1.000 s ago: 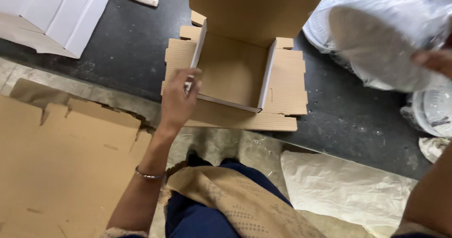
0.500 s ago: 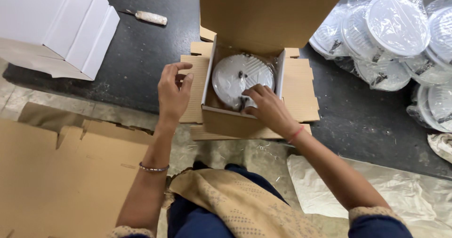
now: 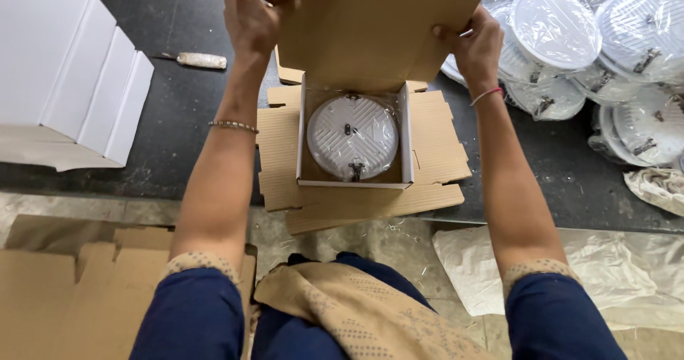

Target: The person folds a white cardboard box, places a plastic-wrapped round ceiling light fixture into it, closes the box, and stacks it with finished boxes on the workbench, repeating the packing cycle for additional fixtures.

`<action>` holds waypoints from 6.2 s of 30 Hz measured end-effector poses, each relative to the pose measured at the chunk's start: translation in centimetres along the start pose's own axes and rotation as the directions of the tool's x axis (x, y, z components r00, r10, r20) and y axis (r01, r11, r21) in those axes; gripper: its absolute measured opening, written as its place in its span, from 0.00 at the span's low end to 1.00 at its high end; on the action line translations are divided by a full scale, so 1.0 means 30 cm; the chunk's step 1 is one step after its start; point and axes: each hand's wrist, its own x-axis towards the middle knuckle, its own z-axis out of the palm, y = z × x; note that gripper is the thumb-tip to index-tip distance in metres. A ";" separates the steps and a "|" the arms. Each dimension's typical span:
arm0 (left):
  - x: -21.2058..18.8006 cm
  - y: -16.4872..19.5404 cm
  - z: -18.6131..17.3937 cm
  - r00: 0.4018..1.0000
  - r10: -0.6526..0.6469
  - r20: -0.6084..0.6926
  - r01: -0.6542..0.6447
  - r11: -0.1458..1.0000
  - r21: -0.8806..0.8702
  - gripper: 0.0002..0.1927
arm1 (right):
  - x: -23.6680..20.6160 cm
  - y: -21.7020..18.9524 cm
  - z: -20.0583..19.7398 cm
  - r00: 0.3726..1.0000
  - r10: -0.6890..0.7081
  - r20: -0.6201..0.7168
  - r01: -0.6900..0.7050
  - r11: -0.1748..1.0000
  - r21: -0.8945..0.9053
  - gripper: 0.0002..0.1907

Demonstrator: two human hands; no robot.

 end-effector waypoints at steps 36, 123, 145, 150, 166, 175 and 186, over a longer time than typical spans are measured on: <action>-0.586 0.338 -0.309 0.682 -0.359 0.637 0.431 0.901 0.046 0.42 | -0.575 -0.189 -0.211 0.754 0.311 0.579 -0.467 0.873 0.139 0.39; -0.299 0.314 -0.150 0.937 -0.241 0.253 0.261 0.964 -0.045 0.16 | -0.294 -0.053 -0.187 0.824 0.504 0.257 -0.556 0.633 0.539 0.36; -1.096 0.425 -0.605 0.650 -0.625 -0.433 0.591 0.773 -0.230 0.27 | -0.399 -0.536 0.587 0.571 -0.048 0.819 -0.815 -0.150 0.560 0.25; -0.818 0.324 -0.759 0.820 -0.072 -0.568 0.278 0.917 0.285 0.38 | -0.210 -0.876 0.992 0.595 -0.157 0.788 -0.776 0.140 0.615 0.39; -0.480 -0.210 -0.904 0.887 0.053 -0.459 0.301 0.688 0.660 0.47 | -0.573 -0.384 0.404 0.182 0.234 0.955 -0.873 0.486 0.047 0.21; -0.463 -0.242 -0.950 0.917 0.047 -0.396 0.248 0.709 0.660 0.46 | -0.805 -0.207 0.128 0.126 0.382 0.915 -0.976 0.211 0.046 0.21; -0.540 -0.215 -0.956 0.950 -0.027 -0.310 0.228 0.740 0.633 0.53 | -0.841 -0.155 -0.038 0.531 0.439 0.725 -0.794 0.557 0.244 0.16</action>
